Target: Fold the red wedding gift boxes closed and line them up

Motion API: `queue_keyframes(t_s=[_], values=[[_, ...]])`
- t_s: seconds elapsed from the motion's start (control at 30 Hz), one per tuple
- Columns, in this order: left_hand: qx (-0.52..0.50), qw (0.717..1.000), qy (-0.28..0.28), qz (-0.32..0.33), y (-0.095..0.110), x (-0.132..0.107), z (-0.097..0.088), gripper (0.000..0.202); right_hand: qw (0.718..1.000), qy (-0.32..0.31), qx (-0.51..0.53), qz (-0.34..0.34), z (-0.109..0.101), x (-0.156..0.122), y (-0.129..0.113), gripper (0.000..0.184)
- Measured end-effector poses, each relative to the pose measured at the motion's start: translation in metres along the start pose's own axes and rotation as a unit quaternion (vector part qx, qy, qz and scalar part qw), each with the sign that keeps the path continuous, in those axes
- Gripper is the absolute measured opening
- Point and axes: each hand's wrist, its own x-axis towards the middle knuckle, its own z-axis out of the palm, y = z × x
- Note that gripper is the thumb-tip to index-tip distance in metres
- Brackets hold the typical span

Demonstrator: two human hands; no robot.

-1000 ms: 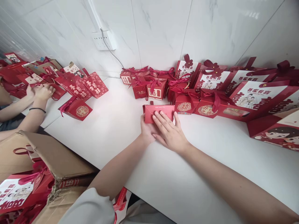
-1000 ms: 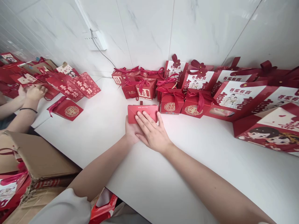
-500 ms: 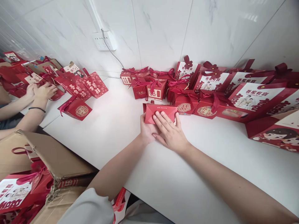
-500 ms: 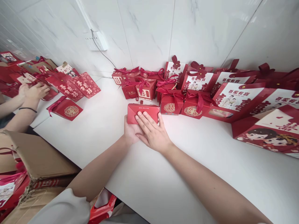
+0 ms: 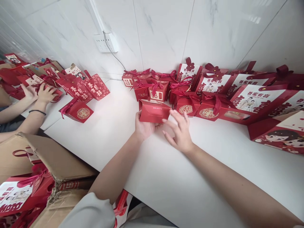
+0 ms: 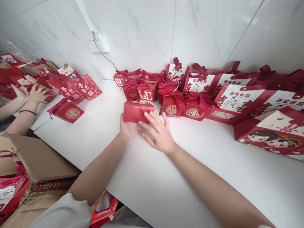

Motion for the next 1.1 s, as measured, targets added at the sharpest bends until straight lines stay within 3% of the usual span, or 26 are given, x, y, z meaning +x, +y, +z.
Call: queue_keyframes(t_s=[0.07,0.13,0.23,0.33,0.47,0.63,0.9,1.0,1.1], values=[[0.03,0.999,-0.008,-0.011,0.007,0.002,-0.005,0.059,0.992,0.093,0.032,0.073,0.0,-0.001,0.007,0.063],[0.047,0.999,-0.009,-0.014,0.01,0.002,-0.007,0.056,0.974,0.142,0.088,0.151,0.001,-0.002,0.015,0.065],[0.059,0.998,-0.008,-0.026,0.01,0.002,-0.007,0.053,0.952,0.133,0.16,0.224,0.002,-0.002,0.023,0.056],[0.067,0.997,-0.012,-0.033,0.007,0.001,-0.005,0.053,0.949,0.098,0.158,0.255,0.002,-0.002,0.023,0.043],[0.066,0.997,-0.022,-0.034,0.01,-0.001,-0.005,0.052,0.964,0.067,0.101,0.238,0.002,-0.004,0.02,0.036],[0.175,0.983,-0.013,-0.053,0.028,-0.007,-0.009,0.052,0.979,0.025,0.056,0.195,0.003,-0.006,0.019,0.039],[0.211,0.977,-0.016,-0.042,0.036,-0.011,-0.008,0.053,0.992,0.008,0.037,0.121,0.004,-0.007,0.02,0.029],[0.24,0.971,-0.011,0.0,0.038,-0.009,-0.011,0.049,0.992,-0.008,0.054,0.117,0.003,-0.008,0.02,0.023],[0.274,0.957,0.018,0.099,0.042,-0.007,-0.013,0.04,0.994,-0.015,0.058,0.094,0.004,-0.008,0.018,0.02]])
